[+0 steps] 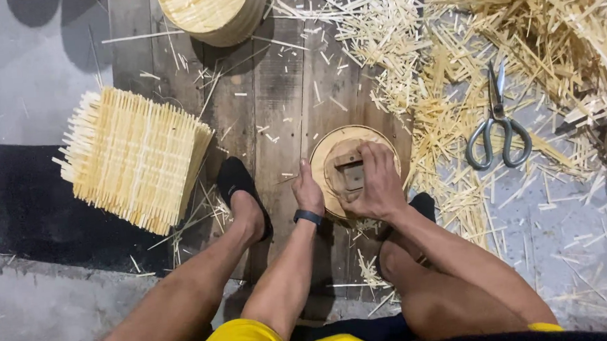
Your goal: Trimming and shaping bamboo strips around a circular frame using scissors, a wooden mold, and a mallet to manufacture a bamboo container.
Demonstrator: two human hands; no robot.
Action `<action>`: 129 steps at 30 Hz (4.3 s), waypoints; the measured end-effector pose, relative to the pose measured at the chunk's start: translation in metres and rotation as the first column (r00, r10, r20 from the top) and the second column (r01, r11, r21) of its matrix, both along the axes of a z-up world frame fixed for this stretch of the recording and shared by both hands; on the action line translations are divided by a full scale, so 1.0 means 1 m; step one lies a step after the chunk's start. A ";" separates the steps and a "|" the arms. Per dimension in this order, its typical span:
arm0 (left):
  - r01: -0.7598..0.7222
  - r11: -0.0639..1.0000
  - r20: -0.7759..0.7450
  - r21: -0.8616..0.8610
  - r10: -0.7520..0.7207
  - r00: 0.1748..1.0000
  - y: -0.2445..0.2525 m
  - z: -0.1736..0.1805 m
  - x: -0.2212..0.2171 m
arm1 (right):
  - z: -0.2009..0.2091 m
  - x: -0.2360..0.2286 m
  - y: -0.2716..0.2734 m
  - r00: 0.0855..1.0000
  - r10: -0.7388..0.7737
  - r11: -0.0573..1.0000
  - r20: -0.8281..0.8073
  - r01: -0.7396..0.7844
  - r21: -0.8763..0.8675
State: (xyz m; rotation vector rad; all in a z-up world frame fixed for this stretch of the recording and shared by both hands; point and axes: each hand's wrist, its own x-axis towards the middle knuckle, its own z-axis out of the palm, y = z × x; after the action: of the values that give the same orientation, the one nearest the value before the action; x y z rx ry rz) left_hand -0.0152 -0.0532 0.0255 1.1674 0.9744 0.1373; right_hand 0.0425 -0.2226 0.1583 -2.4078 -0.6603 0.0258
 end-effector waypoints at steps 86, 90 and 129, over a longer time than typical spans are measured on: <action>0.716 -0.045 -0.717 0.697 -0.051 0.695 0.268 0.110 0.047 | -0.074 -0.013 -0.068 0.453 -0.205 0.718 -0.868 0.672 0.181; 0.832 0.219 -0.839 0.510 -0.089 0.537 0.303 0.184 0.028 | -0.090 -0.015 -0.073 0.427 -0.152 0.620 -0.891 0.744 0.251; 0.552 0.827 -0.315 0.102 -0.500 0.807 0.101 0.030 0.075 | -0.090 0.040 -0.074 0.654 -0.479 0.621 -0.586 0.724 0.300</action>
State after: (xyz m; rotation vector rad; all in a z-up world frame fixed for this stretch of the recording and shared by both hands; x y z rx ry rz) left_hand 0.0596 0.0478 0.0554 1.6294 0.8487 -0.4041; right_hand 0.0824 -0.2965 0.0681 -1.8620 0.3948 0.1037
